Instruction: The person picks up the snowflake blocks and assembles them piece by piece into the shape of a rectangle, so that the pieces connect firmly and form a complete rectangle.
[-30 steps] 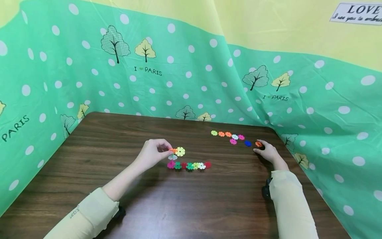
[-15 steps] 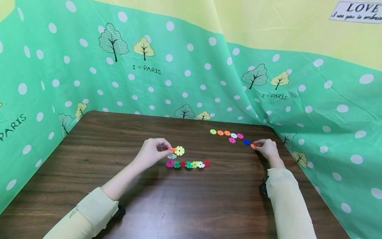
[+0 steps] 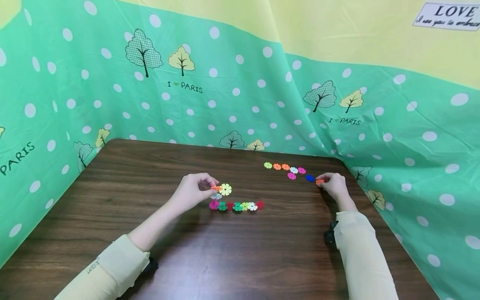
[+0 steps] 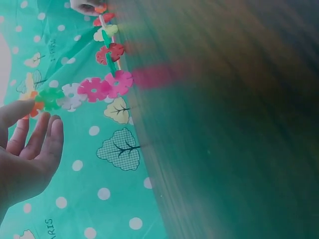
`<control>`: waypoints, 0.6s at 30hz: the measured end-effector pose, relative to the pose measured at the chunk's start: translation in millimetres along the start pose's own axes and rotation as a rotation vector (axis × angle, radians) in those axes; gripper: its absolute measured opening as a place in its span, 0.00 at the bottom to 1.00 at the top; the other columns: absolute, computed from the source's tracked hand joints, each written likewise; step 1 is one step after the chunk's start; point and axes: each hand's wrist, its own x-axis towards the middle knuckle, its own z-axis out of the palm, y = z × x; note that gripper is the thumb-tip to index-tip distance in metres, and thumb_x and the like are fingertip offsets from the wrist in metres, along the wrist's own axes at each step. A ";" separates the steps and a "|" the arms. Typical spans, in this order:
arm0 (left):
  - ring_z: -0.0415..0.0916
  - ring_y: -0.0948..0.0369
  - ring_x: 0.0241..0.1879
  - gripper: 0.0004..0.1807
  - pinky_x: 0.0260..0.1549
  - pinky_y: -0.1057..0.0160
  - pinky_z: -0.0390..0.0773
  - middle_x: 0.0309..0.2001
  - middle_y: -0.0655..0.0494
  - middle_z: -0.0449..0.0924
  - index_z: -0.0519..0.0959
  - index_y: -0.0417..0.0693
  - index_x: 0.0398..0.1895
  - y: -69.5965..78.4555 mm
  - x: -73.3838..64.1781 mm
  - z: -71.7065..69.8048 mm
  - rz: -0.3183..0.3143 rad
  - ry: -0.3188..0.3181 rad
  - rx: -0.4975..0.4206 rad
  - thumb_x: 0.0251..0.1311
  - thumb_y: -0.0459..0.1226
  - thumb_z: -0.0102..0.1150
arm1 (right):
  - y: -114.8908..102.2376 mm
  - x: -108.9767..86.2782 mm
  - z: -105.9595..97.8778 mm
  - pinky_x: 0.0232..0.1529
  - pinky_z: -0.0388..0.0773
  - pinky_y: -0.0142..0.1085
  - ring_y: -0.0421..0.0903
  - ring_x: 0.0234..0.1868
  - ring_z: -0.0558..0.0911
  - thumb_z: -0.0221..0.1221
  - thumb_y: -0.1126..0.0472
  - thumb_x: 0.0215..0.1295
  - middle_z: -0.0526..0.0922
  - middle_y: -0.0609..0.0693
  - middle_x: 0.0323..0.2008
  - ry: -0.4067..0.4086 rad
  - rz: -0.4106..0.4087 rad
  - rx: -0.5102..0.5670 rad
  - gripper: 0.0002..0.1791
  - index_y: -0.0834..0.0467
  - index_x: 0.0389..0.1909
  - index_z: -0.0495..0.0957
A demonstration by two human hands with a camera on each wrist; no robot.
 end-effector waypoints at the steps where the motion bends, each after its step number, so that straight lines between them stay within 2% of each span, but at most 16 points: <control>1: 0.81 0.66 0.28 0.08 0.28 0.66 0.79 0.37 0.56 0.85 0.77 0.51 0.22 -0.1 0.2 0.5 -0.002 -0.003 -0.005 0.50 0.32 0.68 | -0.8 -0.1 0.4 0.30 0.79 0.39 0.50 0.30 0.79 0.63 0.68 0.58 0.82 0.65 0.37 0.008 -0.002 0.008 0.09 0.67 0.40 0.81; 6: 0.81 0.67 0.28 0.08 0.28 0.66 0.79 0.37 0.56 0.86 0.77 0.51 0.23 0.7 0.8 2.1 -0.007 -0.011 0.000 0.50 0.31 0.66 | -6.6 0.1 2.4 0.28 0.81 0.36 0.47 0.26 0.80 0.63 0.66 0.59 0.83 0.64 0.35 0.017 -0.005 0.049 0.10 0.66 0.40 0.81; 13: 0.82 0.63 0.26 0.05 0.27 0.67 0.80 0.32 0.55 0.84 0.80 0.47 0.31 3.0 0.3 2.2 0.000 -0.036 -0.025 0.51 0.30 0.65 | -23.7 4.4 2.3 0.28 0.79 0.34 0.51 0.31 0.79 0.62 0.65 0.61 0.84 0.63 0.38 0.066 -0.061 0.067 0.10 0.63 0.42 0.81; 18: 0.82 0.62 0.27 0.06 0.29 0.66 0.80 0.33 0.56 0.84 0.81 0.48 0.33 6.0 0.5 2.3 -0.012 -0.053 -0.026 0.52 0.30 0.64 | -41.9 6.6 0.2 0.34 0.81 0.40 0.53 0.34 0.80 0.62 0.64 0.61 0.84 0.62 0.40 0.110 -0.111 0.080 0.10 0.62 0.43 0.82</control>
